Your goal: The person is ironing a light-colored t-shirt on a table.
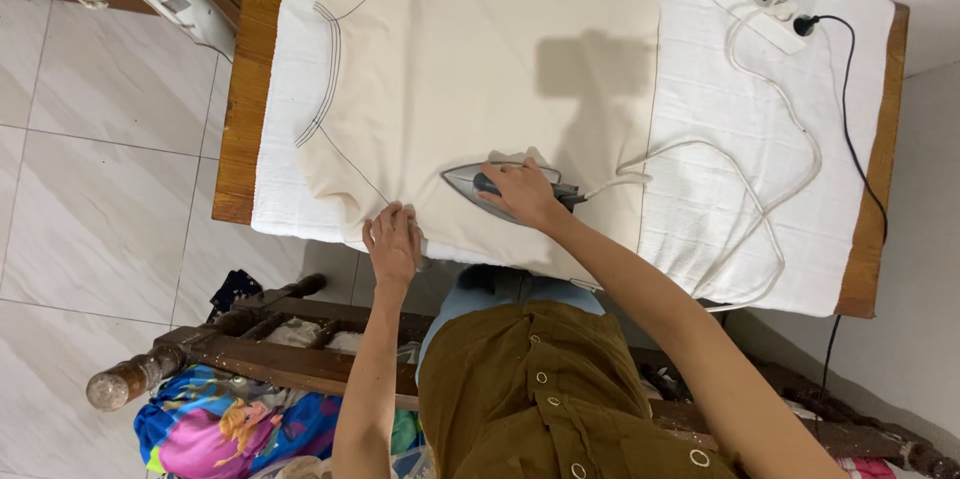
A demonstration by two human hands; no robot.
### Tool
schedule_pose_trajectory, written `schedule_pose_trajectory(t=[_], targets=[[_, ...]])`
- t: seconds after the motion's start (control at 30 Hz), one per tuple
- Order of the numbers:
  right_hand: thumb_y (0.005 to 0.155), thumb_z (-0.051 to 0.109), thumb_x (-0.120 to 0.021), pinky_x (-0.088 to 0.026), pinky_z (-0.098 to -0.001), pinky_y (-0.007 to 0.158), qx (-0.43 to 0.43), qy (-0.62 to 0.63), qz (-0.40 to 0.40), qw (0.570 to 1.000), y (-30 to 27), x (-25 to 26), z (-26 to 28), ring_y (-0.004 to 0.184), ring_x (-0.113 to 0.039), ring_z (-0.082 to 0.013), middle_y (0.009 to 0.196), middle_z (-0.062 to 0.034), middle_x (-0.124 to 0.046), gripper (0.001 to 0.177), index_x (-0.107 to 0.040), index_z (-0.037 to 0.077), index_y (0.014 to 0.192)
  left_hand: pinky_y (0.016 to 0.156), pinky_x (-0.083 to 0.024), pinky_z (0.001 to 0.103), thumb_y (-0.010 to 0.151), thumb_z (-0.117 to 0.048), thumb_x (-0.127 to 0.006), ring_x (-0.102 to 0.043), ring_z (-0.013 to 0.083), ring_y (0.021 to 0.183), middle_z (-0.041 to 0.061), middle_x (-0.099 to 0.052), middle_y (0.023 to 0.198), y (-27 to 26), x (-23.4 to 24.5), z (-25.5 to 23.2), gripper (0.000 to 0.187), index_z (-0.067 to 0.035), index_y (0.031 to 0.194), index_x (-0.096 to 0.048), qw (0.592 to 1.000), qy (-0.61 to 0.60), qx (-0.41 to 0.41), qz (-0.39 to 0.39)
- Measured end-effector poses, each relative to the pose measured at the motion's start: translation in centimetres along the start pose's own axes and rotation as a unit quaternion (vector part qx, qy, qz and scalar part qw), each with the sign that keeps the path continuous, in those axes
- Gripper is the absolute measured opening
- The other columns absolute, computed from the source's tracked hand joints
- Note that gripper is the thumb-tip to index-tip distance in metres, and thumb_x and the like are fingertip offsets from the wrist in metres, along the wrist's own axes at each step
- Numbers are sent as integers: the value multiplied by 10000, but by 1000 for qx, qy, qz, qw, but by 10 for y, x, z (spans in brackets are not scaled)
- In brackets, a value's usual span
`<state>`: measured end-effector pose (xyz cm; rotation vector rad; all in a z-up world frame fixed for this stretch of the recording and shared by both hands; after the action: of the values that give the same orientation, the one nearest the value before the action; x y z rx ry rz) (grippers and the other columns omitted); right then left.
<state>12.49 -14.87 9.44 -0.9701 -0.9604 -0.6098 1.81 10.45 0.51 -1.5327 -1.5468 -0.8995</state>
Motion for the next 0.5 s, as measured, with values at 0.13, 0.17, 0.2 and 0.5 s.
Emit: schedule_pose_trajectory(t=[0.13, 0.17, 0.2, 0.5], targets=[[1006, 543, -500, -410, -442, 798, 170, 59, -83, 980, 16, -43, -14, 829, -698, -268, 1024, -132, -741, 531, -571, 120, 1319, 1218, -220, 544, 949, -151, -643, -480, 280, 1324, 78, -527, 1396, -1, -4, 10, 339, -121, 1286, -618, 1000, -3, -4, -20], [1002, 571, -509, -412, -441, 868, 189, 21, 0, 982, 14, -43, -8, 837, -695, -248, 977, -96, -741, 494, -590, 164, 1269, 1215, -233, 534, 956, -141, -638, -486, 277, 1320, 78, -532, 1391, -2, -2, 11, 324, -121, 1278, -619, 1000, -9, -4, -28], [998, 599, -518, -413, -439, 938, 207, -18, 82, 975, 13, -42, -2, 846, -693, -228, 929, -61, -742, 459, -609, 207, 1219, 1211, -246, 524, 963, -131, -633, -491, 275, 1316, 79, -537, 1386, 0, 0, 12, 308, -121, 1271, -620, 999, -15, -4, -37], [992, 495, -590, -433, -420, 879, 95, -24, -106, 990, 30, -37, 26, 782, -693, -297, 847, -148, -731, 512, -548, 53, 1247, 1059, -356, 516, 994, -162, -622, -490, 372, 1207, 175, -501, 1333, 8, 19, 23, 323, -55, 1293, -561, 995, -28, 57, -77]])
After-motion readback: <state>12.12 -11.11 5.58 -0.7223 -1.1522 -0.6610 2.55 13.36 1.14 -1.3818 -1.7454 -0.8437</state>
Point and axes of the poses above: each hand's wrist, its own y-axis towards the middle knuckle, its own x-axis out of the back of the hand, z = x × y, the point moved 1 cm from there along y, towards the middle knuckle
